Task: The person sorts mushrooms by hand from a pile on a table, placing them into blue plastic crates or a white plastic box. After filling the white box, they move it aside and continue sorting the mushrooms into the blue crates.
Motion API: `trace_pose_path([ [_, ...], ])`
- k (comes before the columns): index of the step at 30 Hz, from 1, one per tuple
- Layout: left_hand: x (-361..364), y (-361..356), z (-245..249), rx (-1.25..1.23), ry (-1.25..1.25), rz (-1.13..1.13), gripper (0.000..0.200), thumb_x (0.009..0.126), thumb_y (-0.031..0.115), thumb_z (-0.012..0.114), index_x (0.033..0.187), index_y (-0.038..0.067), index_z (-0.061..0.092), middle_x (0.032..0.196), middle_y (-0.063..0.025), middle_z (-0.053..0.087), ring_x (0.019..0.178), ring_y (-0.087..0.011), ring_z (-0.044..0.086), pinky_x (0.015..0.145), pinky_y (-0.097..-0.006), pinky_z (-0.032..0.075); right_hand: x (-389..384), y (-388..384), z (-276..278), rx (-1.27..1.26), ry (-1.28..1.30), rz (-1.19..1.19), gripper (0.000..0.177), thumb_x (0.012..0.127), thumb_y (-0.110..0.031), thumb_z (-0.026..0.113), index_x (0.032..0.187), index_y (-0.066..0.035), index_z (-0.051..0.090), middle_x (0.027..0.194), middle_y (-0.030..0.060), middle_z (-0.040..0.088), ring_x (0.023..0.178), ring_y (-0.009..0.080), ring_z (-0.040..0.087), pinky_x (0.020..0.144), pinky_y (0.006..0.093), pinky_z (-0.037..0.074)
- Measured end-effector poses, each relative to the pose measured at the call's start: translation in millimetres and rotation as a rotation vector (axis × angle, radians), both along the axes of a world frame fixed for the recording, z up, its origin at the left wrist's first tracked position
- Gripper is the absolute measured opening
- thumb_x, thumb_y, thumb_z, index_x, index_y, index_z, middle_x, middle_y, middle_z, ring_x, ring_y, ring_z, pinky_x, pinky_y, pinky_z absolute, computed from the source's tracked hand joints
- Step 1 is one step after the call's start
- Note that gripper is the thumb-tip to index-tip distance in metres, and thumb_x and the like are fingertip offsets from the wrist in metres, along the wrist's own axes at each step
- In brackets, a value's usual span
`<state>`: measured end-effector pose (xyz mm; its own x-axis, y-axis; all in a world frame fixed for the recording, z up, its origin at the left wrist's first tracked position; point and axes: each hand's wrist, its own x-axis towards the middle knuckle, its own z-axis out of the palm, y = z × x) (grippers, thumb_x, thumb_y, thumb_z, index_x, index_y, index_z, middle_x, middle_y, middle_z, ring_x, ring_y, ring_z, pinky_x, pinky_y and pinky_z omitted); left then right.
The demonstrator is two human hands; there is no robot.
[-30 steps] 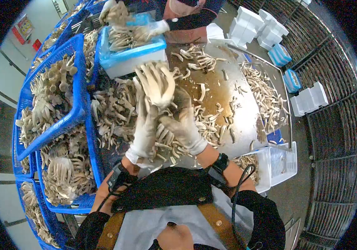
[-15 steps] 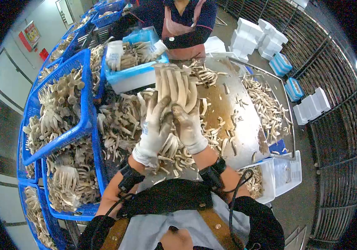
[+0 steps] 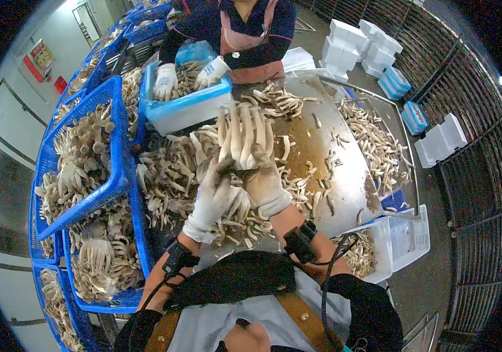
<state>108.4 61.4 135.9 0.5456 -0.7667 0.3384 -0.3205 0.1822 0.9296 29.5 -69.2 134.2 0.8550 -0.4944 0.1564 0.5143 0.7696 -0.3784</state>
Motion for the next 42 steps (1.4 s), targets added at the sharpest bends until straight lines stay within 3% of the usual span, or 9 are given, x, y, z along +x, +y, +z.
trace_pose_path([
  [6,-0.2,-10.0,-12.9,0.011,-0.005,0.083,0.048,0.097,0.003,0.044,0.144,-0.003,0.035,0.146,-0.0197,0.041,0.134,-0.0236,0.042,0.106,-0.0311,0.036,1.2,26.4,30.2,-0.406,0.198,-0.331,0.083,0.082,0.004,0.064,0.150,-0.014,0.020,0.142,0.0094,0.043,0.125,0.0216,0.049,0.102,0.0362,0.045],
  [11,16.0,-4.3,3.1,-0.150,0.531,-0.059,0.046,0.102,0.018,0.047,0.141,-0.004,0.040,0.144,-0.0168,0.043,0.128,-0.0226,0.046,0.105,-0.0317,0.038,3.3,23.6,4.8,-0.439,0.167,-0.327,0.097,0.076,0.008,0.072,0.150,-0.017,0.015,0.142,0.0117,0.040,0.128,0.0236,0.046,0.097,0.0337,0.050],
  [16,18.6,6.3,9.4,-0.176,0.251,-0.282,0.071,0.098,0.045,0.054,0.149,0.006,0.026,0.147,-0.0109,0.038,0.131,-0.0233,0.044,0.109,-0.0367,0.039,-5.4,33.8,22.9,-1.267,0.347,-0.626,0.106,0.072,-0.009,0.079,0.151,-0.004,0.008,0.149,0.0217,0.028,0.138,0.0340,0.033,0.112,0.0421,0.031],
  [19,29.0,14.8,11.8,-0.151,0.408,-0.399,0.078,0.094,0.046,0.060,0.151,0.008,0.022,0.148,-0.0107,0.038,0.134,-0.0246,0.041,0.110,-0.0377,0.037,-7.5,35.1,39.7,-1.551,0.226,-0.600,0.103,0.077,-0.017,0.072,0.152,0.000,0.003,0.154,0.0262,0.018,0.144,0.0393,0.018,0.118,0.0437,0.016],
  [20,16.1,25.3,41.1,-0.104,0.578,-0.269,0.087,0.076,0.041,0.079,0.141,0.005,0.036,0.139,-0.0098,0.044,0.125,-0.0199,0.047,0.106,-0.0343,0.040,-7.9,33.4,44.6,-1.647,0.177,-0.587,0.101,0.079,-0.020,0.068,0.153,0.000,0.003,0.155,0.0270,0.015,0.145,0.0404,0.014,0.119,0.0435,0.012],
  [21,13.3,20.3,24.4,-0.272,0.745,-0.161,0.064,0.085,0.033,0.069,0.135,0.002,0.045,0.133,-0.0126,0.051,0.117,-0.0254,0.055,0.103,-0.0415,0.042,-8.4,31.8,49.4,-1.738,0.122,-0.575,0.099,0.081,-0.023,0.065,0.153,0.001,0.002,0.156,0.0278,0.013,0.147,0.0415,0.009,0.120,0.0433,0.008],
  [29,37.9,29.8,13.2,-0.487,0.882,-0.040,0.062,0.086,0.031,0.069,0.136,0.004,0.045,0.132,-0.0110,0.052,0.116,-0.0239,0.055,0.101,-0.0395,0.044,-16.6,31.1,75.0,-0.846,0.257,-0.208,0.069,0.085,-0.008,0.063,0.145,0.004,0.029,0.139,0.0184,0.047,0.129,0.0260,0.046,0.111,0.0375,0.034],
  [37,31.3,58.8,-0.1,-0.363,0.860,-0.119,0.060,0.087,0.028,0.068,0.138,0.006,0.044,0.131,-0.0095,0.052,0.115,-0.0225,0.055,0.100,-0.0375,0.046,14.6,37.4,76.5,-1.746,0.129,-0.467,0.121,0.071,-0.066,0.071,0.151,0.004,0.014,0.149,0.0297,0.027,0.139,0.0475,0.024,0.116,0.0468,0.020],
  [42,21.2,77.8,-11.7,-0.275,0.854,-0.151,0.059,0.088,0.027,0.068,0.139,0.007,0.044,0.131,-0.0085,0.053,0.115,-0.0216,0.056,0.098,-0.0363,0.047,16.4,41.6,44.9,-1.607,0.161,-0.391,0.124,0.073,-0.068,0.068,0.151,0.006,0.008,0.148,0.0335,0.026,0.138,0.0486,0.026,0.115,0.0463,0.021],
])
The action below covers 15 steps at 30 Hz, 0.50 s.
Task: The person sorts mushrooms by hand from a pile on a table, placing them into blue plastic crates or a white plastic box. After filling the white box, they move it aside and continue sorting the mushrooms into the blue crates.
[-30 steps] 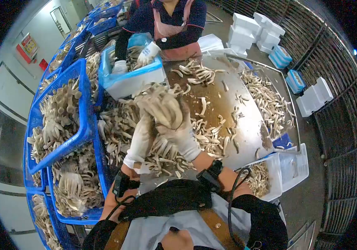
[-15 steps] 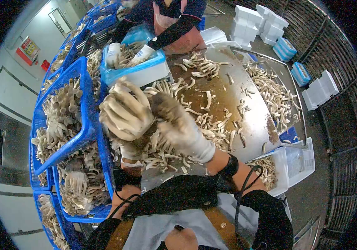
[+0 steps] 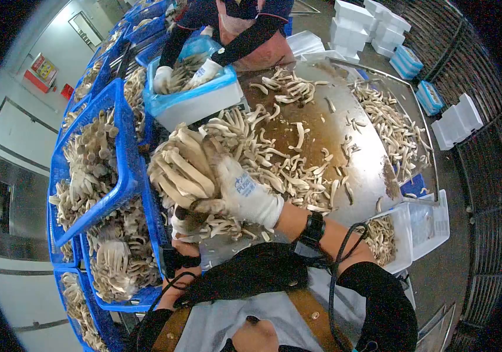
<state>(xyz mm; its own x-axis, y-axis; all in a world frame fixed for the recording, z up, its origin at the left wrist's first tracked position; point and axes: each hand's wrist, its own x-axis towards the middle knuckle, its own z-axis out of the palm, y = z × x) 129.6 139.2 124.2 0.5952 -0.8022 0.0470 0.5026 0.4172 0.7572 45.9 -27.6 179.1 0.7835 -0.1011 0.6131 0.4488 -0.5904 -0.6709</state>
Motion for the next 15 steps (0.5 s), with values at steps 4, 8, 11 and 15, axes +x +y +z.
trace_pose_path([
  [4,-3.1,-8.3,4.3,-0.049,-0.043,-0.012,0.063,0.087,0.026,0.071,0.140,0.007,0.042,0.132,-0.0074,0.052,0.116,-0.0197,0.055,0.099,-0.0346,0.047,-11.6,-2.0,13.5,-0.004,0.140,-0.009,0.120,0.076,-0.060,0.070,0.151,0.007,0.005,0.148,0.0328,0.028,0.137,0.0450,0.030,0.115,0.0434,0.023],
  [8,-4.7,-31.5,35.1,0.128,-0.273,0.076,0.072,0.075,0.017,0.083,0.136,0.007,0.045,0.129,-0.0055,0.053,0.115,-0.0180,0.053,0.099,-0.0344,0.045,-7.5,-12.0,23.9,0.339,0.224,0.177,0.116,0.075,-0.035,0.080,0.152,0.004,0.001,0.148,0.0242,0.033,0.138,0.0360,0.034,0.115,0.0404,0.027],
  [11,-15.6,-52.4,66.9,0.324,-0.476,0.066,0.074,0.068,0.014,0.086,0.130,0.001,0.048,0.124,-0.0104,0.056,0.117,-0.0237,0.054,0.100,-0.0347,0.045,-1.7,-7.3,8.5,1.145,0.209,0.374,0.119,0.068,-0.012,0.085,0.155,-0.008,0.004,0.147,0.0159,0.037,0.137,0.0248,0.036,0.110,0.0375,0.037],
  [15,-17.4,-51.8,63.1,0.473,-1.077,0.282,0.075,0.070,0.023,0.083,0.131,-0.003,0.047,0.124,-0.0160,0.056,0.117,-0.0274,0.054,0.101,-0.0348,0.044,-9.0,-25.7,-15.9,1.442,0.091,0.510,0.093,0.080,-0.019,0.076,0.154,-0.018,0.020,0.148,0.0081,0.039,0.137,0.0208,0.038,0.112,0.0377,0.036],
])
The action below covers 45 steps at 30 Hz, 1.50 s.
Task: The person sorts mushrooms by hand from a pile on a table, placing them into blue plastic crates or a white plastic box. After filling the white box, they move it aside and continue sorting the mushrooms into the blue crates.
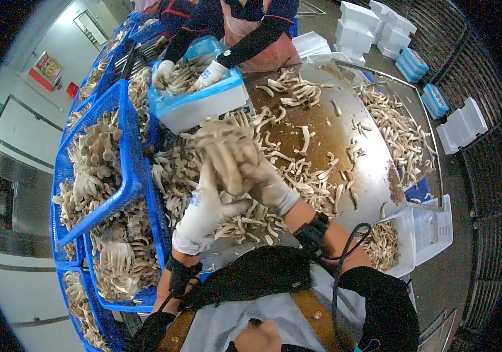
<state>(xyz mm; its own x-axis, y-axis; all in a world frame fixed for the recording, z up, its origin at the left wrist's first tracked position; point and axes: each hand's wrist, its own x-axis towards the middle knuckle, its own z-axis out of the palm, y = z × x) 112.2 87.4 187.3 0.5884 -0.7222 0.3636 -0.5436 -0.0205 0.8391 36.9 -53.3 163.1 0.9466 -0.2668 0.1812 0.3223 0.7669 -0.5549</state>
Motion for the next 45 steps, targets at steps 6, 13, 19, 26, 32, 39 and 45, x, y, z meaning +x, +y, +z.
trace_pose_path([
  [6,32.7,31.3,-7.7,0.004,0.479,-0.048,0.092,0.082,0.064,0.065,0.142,-0.001,0.039,0.129,-0.0185,0.055,0.115,-0.0279,0.056,0.099,-0.0340,0.046,-17.4,-26.7,-106.5,1.138,-0.139,0.426,0.073,0.089,-0.040,0.065,0.149,-0.012,0.034,0.151,0.0056,0.038,0.137,0.0219,0.038,0.117,0.0410,0.027],
  [13,-0.5,-1.2,-57.6,-0.189,1.048,-0.243,0.087,0.093,0.055,0.056,0.155,0.010,0.015,0.152,-0.0129,0.033,0.136,-0.0224,0.037,0.110,-0.0351,0.033,-14.6,-0.2,-87.1,0.445,0.065,0.204,0.056,0.096,-0.036,0.056,0.144,-0.011,0.041,0.144,0.0063,0.048,0.130,0.0222,0.046,0.111,0.0392,0.036],
  [19,0.2,12.2,-44.2,-0.045,0.942,-0.164,0.089,0.094,0.027,0.063,0.156,0.009,0.002,0.155,-0.0131,0.029,0.135,-0.0217,0.038,0.110,-0.0346,0.033,-23.2,-2.1,-71.7,-0.065,0.036,-0.029,0.078,0.093,-0.040,0.062,0.153,-0.006,0.023,0.153,0.0082,0.034,0.137,0.0203,0.038,0.115,0.0361,0.031],
  [26,-7.9,3.1,-28.5,-0.003,0.725,-0.175,0.117,0.070,0.012,0.082,0.153,0.004,0.001,0.147,-0.0136,0.037,0.132,-0.0236,0.042,0.110,-0.0350,0.034,-6.4,6.0,-45.0,-0.427,0.089,-0.103,0.090,0.092,-0.045,0.064,0.152,-0.002,0.012,0.150,0.0121,0.033,0.139,0.0210,0.033,0.115,0.0348,0.027],
  [32,-2.4,-15.8,-51.0,-0.479,0.983,-0.013,0.096,0.081,0.020,0.078,0.152,0.008,0.014,0.138,-0.0073,0.046,0.124,-0.0207,0.050,0.104,-0.0354,0.042,21.4,11.3,-74.8,-0.274,0.216,-0.177,0.094,0.084,-0.043,0.071,0.150,-0.001,0.018,0.142,0.0147,0.042,0.132,0.0234,0.042,0.111,0.0366,0.033],
  [39,6.6,1.0,-83.3,-0.487,1.303,-0.263,0.079,0.086,0.062,0.058,0.144,0.013,0.037,0.135,-0.0074,0.049,0.120,-0.0257,0.050,0.097,-0.0432,0.046,4.8,1.8,-50.8,-1.077,0.419,-0.404,0.086,0.072,-0.041,0.079,0.134,0.004,0.041,0.124,0.0219,0.052,0.118,0.0339,0.049,0.103,0.0405,0.038],
  [45,9.0,-20.9,-93.2,-0.446,1.170,-0.074,0.112,0.071,0.043,0.085,0.154,0.018,0.015,0.146,-0.0002,0.037,0.118,-0.0140,0.049,0.084,-0.0330,0.050,21.7,-13.8,-64.6,-1.308,0.293,-0.535,0.066,0.080,-0.054,0.066,0.115,0.001,0.052,0.103,0.0226,0.054,0.097,0.0401,0.052,0.086,0.0447,0.041],
])
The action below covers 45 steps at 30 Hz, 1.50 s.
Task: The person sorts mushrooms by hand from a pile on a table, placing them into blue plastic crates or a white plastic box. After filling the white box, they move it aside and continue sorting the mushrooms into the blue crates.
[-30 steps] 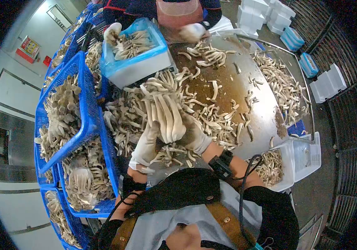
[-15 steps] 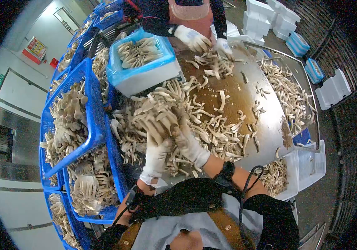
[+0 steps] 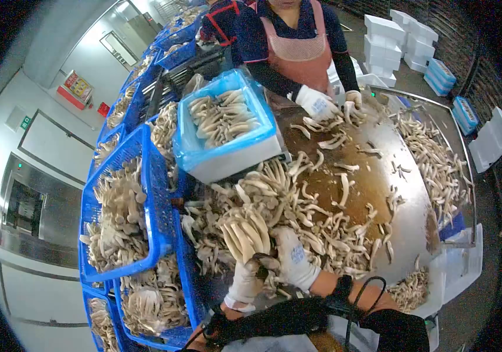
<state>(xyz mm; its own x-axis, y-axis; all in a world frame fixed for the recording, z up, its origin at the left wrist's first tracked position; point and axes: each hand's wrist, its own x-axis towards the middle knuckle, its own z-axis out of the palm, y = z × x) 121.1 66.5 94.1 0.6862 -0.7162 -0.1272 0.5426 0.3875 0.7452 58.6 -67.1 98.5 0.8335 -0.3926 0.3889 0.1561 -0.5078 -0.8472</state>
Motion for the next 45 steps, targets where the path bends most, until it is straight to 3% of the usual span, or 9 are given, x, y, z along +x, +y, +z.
trace_pose_path([
  [11,82.5,-40.6,12.1,-0.041,-0.077,0.261,0.088,0.082,0.017,0.077,0.151,0.011,0.022,0.139,-0.0044,0.044,0.125,-0.0205,0.046,0.106,-0.0370,0.040,45.9,-56.8,-1.4,-0.236,0.212,0.519,0.047,0.084,-0.039,0.067,0.106,0.002,0.057,0.088,0.0207,0.058,0.086,0.0393,0.058,0.079,0.0455,0.046],
  [17,107.3,-29.4,44.7,0.507,-0.512,0.043,0.072,0.061,-0.004,0.081,0.126,0.000,0.051,0.121,-0.0123,0.057,0.110,-0.0234,0.059,0.093,-0.0367,0.050,92.8,-88.9,39.7,0.423,0.037,0.550,0.103,0.084,-0.052,0.067,0.145,0.010,0.013,0.147,0.0294,0.029,0.138,0.0359,0.030,0.115,0.0410,0.025],
  [22,94.4,-39.2,61.0,1.358,-2.740,-0.281,0.062,0.081,0.027,0.060,0.131,-0.007,0.044,0.125,-0.0274,0.046,0.101,-0.0471,0.052,0.092,-0.0612,0.042,77.8,-52.0,-18.3,0.631,0.025,0.530,0.115,0.083,-0.051,0.069,0.149,0.009,-0.003,0.155,0.0268,0.016,0.145,0.0352,0.016,0.118,0.0409,0.011],
  [28,69.9,-60.3,59.8,1.573,-2.479,-0.179,0.056,0.089,0.024,0.048,0.136,-0.004,0.038,0.127,-0.0244,0.045,0.108,-0.0444,0.052,0.095,-0.0547,0.044,73.4,-47.0,-20.4,0.523,0.082,0.442,0.116,0.077,-0.039,0.078,0.151,0.005,0.000,0.155,0.0193,0.024,0.145,0.0305,0.021,0.119,0.0400,0.013],
  [29,72.3,-55.8,58.6,1.450,-2.267,-0.344,0.058,0.089,0.024,0.053,0.137,-0.004,0.037,0.128,-0.0227,0.045,0.111,-0.0409,0.050,0.097,-0.0520,0.043,77.2,-50.1,-14.8,0.389,0.088,0.431,0.117,0.076,-0.037,0.080,0.150,0.004,0.000,0.155,0.0182,0.026,0.145,0.0297,0.022,0.119,0.0399,0.013],
  [30,77.3,-46.0,56.7,1.320,-2.049,-0.487,0.060,0.088,0.025,0.057,0.137,-0.003,0.036,0.129,-0.0209,0.045,0.114,-0.0374,0.049,0.099,-0.0494,0.042,75.3,-44.5,-3.5,1.107,-0.047,0.506,0.121,0.071,-0.033,0.084,0.150,0.003,-0.001,0.153,0.0169,0.029,0.143,0.0284,0.026,0.120,0.0403,0.014],
  [34,85.4,-34.8,63.1,0.605,-0.675,-0.360,0.109,0.077,0.046,0.075,0.148,-0.002,0.008,0.142,-0.0181,0.037,0.130,-0.0247,0.038,0.105,-0.0350,0.036,84.2,-66.9,-10.4,0.948,-0.032,0.519,0.123,0.071,-0.033,0.084,0.151,-0.002,-0.004,0.154,0.0164,0.028,0.143,0.0282,0.027,0.119,0.0408,0.018],
  [38,103.7,-31.0,62.7,0.349,-0.214,-0.102,0.064,0.101,0.021,0.051,0.153,0.006,0.016,0.148,-0.0114,0.039,0.132,-0.0232,0.043,0.112,-0.0364,0.035,85.8,-88.3,44.2,1.387,-0.125,0.743,0.110,0.079,-0.057,0.069,0.153,-0.002,0.010,0.156,0.0148,0.026,0.144,0.0238,0.025,0.120,0.0373,0.015],
  [45,74.5,-17.6,-17.6,0.064,0.111,0.011,0.074,0.093,0.053,0.056,0.148,0.010,0.034,0.144,-0.0089,0.045,0.132,-0.0279,0.044,0.113,-0.0443,0.033,60.4,-74.9,-41.1,0.715,0.149,0.636,0.060,0.100,-0.028,0.047,0.145,0.007,0.029,0.153,0.0200,0.030,0.141,0.0260,0.032,0.117,0.0367,0.025],
])
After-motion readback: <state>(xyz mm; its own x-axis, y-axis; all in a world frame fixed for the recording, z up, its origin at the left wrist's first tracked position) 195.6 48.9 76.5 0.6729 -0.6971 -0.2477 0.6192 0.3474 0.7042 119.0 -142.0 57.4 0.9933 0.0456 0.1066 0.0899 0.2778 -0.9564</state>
